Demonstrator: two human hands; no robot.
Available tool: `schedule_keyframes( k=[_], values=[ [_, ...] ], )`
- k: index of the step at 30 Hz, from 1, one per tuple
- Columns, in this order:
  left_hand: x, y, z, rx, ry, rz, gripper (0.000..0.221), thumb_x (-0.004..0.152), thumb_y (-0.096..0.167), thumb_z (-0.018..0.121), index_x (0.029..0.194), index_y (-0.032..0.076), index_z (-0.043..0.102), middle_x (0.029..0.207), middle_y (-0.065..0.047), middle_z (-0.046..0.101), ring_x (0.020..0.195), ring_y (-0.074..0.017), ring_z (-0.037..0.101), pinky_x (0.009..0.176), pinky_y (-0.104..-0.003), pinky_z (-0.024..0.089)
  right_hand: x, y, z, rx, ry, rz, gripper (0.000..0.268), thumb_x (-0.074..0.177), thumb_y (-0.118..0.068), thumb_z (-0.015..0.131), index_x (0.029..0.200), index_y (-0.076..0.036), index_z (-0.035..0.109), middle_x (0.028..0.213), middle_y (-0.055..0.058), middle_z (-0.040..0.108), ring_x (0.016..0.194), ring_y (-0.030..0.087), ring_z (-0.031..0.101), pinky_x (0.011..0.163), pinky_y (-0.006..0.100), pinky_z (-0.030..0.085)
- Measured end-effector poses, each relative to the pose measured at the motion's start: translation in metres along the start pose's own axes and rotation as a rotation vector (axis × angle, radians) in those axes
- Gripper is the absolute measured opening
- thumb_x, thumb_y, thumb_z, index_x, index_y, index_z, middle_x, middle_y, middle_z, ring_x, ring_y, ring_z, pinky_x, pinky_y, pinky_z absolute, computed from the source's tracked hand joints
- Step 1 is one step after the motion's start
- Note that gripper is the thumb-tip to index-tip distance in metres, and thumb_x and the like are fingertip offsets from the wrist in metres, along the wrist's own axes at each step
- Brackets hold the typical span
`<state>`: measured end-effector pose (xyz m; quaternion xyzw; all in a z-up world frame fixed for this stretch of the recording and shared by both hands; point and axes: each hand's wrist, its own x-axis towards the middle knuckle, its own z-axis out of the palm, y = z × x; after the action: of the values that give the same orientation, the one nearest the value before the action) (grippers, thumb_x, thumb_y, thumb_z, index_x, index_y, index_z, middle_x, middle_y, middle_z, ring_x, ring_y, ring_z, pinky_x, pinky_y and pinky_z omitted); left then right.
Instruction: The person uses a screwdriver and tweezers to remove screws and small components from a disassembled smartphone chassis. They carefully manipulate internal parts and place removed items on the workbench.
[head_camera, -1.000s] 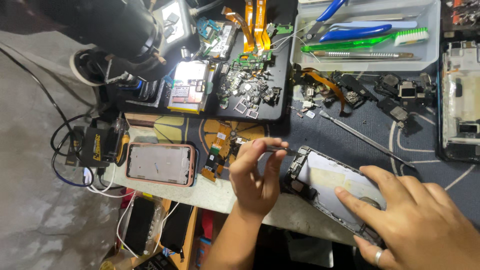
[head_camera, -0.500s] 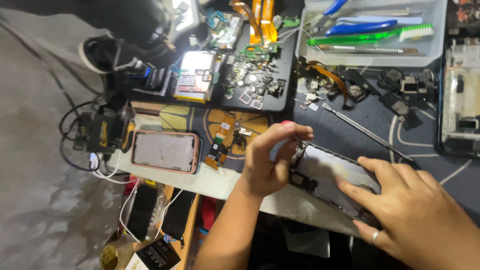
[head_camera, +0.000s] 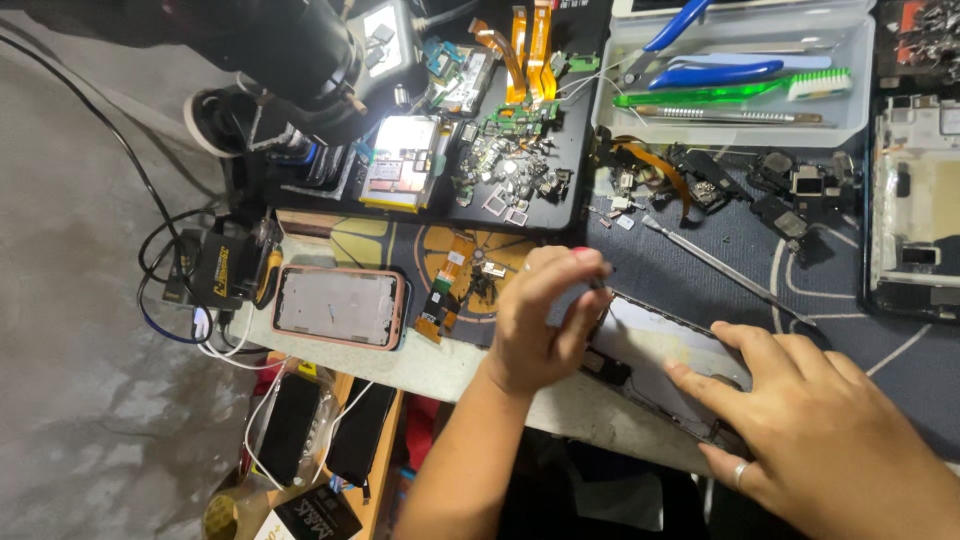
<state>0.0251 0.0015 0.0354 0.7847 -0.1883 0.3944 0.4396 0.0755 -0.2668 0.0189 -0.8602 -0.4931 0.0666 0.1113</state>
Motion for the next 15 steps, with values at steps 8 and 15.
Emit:
schedule_keyframes(
  k=[8,15],
  values=[
    [0.004,0.009,0.001,0.085,0.049,0.016,0.042,0.096,-0.006,0.073,0.132,0.006,0.055,0.114,-0.015,0.065,0.093,-0.027,0.067,0.078,-0.033,0.058,-0.006,-0.007,0.012,0.0,-0.01,0.079,0.082,0.06,-0.055,0.081,0.137,-0.035,0.063,0.144,0.014,0.052,0.13,0.032,0.052,0.097,0.048,0.048],
    [0.008,0.011,0.004,0.029,0.069,-0.009,0.041,0.092,-0.007,0.078,0.127,0.007,0.06,0.115,-0.017,0.063,0.094,-0.0209,0.067,0.078,-0.03,0.06,-0.004,-0.015,0.019,-0.181,-0.023,0.072,0.085,0.056,-0.051,0.081,0.136,-0.035,0.06,0.144,0.013,0.052,0.136,0.031,0.049,0.104,0.048,0.047]
  ],
)
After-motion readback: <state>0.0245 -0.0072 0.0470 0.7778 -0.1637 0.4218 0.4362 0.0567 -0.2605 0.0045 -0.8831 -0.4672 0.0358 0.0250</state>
